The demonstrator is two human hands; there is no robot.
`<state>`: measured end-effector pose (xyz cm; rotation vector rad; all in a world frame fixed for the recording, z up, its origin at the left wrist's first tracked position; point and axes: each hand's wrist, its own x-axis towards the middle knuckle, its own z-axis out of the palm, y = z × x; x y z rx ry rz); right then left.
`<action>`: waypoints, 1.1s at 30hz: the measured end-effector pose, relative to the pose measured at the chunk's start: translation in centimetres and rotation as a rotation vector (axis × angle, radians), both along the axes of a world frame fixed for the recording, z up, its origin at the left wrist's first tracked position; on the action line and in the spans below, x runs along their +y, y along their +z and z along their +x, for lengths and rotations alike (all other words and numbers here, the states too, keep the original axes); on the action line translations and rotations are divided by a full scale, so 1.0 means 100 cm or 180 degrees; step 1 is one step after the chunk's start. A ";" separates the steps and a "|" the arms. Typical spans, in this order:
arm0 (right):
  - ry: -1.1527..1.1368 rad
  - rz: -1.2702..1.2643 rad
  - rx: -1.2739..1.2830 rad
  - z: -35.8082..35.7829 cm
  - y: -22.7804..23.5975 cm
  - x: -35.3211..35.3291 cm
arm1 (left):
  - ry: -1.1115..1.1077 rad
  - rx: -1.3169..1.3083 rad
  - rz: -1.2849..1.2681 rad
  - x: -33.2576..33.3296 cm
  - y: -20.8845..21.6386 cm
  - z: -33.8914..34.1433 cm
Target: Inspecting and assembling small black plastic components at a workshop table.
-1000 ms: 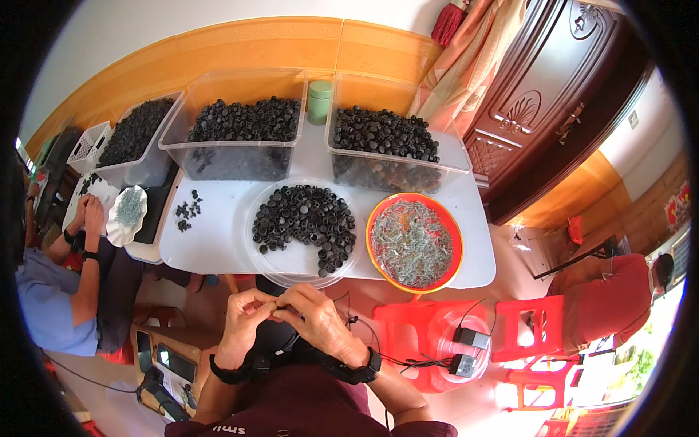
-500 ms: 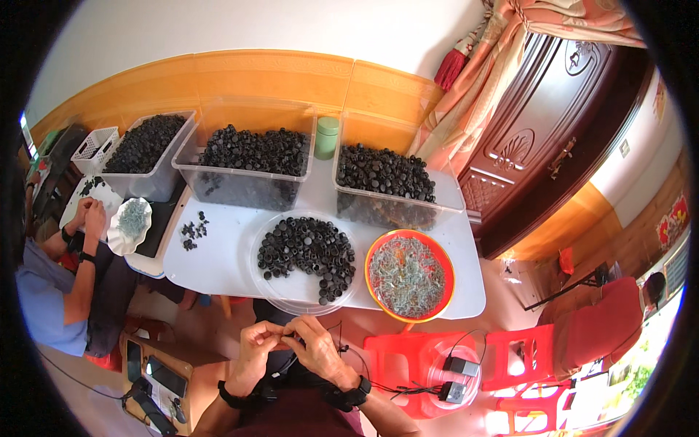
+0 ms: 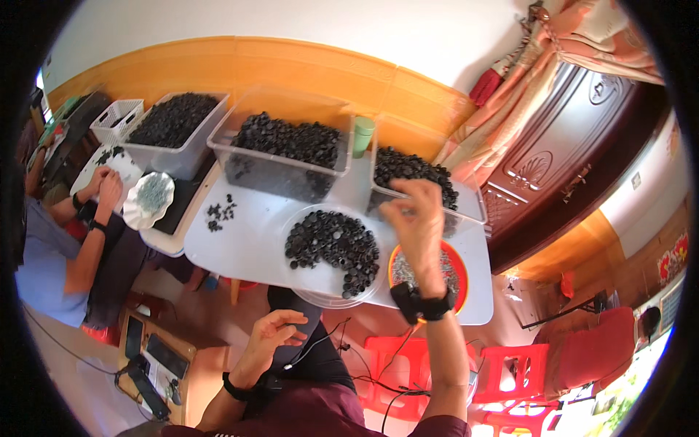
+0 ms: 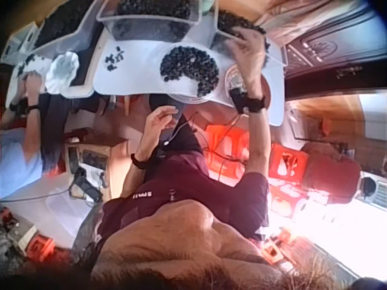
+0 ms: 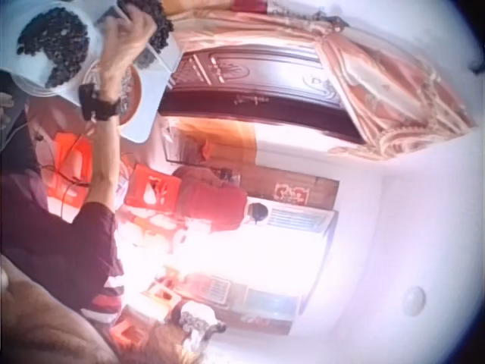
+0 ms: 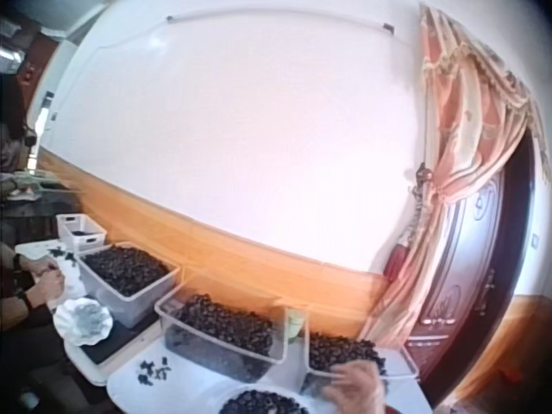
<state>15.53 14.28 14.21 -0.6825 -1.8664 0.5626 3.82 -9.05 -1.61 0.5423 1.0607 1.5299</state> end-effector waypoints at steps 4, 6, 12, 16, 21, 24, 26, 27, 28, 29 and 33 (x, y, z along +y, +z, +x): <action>0.0151 -0.0425 -0.0672 0.000 -0.041 -0.006 | -0.0037 -0.0006 0.0124 -0.005 -0.007 -0.004; 0.0431 -0.0148 -0.1075 -0.009 -0.083 -0.027 | -0.0015 0.0014 0.0130 -0.007 -0.009 -0.005; 0.0345 -0.0166 -0.1382 -0.038 -0.146 -0.052 | -0.0125 0.0100 0.0126 -0.014 -0.014 -0.013; 0.0360 -0.0159 -0.1421 -0.042 -0.158 -0.050 | -0.0136 0.0165 0.0100 -0.016 -0.016 -0.011; 0.0282 -0.0271 -0.1280 -0.036 -0.156 -0.052 | -0.0088 0.0265 0.0112 -0.014 -0.010 -0.007; 0.0269 -0.0614 -0.0933 -0.024 -0.142 -0.067 | 0.0056 0.0250 0.0069 -0.011 -0.009 -0.008; 0.0290 -0.0890 -0.0639 -0.012 -0.132 -0.085 | 0.0266 0.0066 0.0146 -0.004 -0.006 -0.009; 0.0519 -0.1084 -0.0475 -0.006 -0.128 -0.096 | 0.0220 -0.0007 0.0112 0.000 -0.005 -0.009; 0.0742 -0.1275 -0.0307 -0.001 -0.124 -0.108 | 0.0166 -0.0007 0.0104 0.003 -0.003 -0.009; 0.0801 -0.1390 -0.0297 0.003 -0.121 -0.122 | 0.0061 -0.0426 0.0185 0.007 -0.001 -0.008; 0.0737 -0.0730 -0.0356 0.003 -0.118 -0.152 | -0.0191 -0.1267 0.0377 0.010 -0.008 -0.002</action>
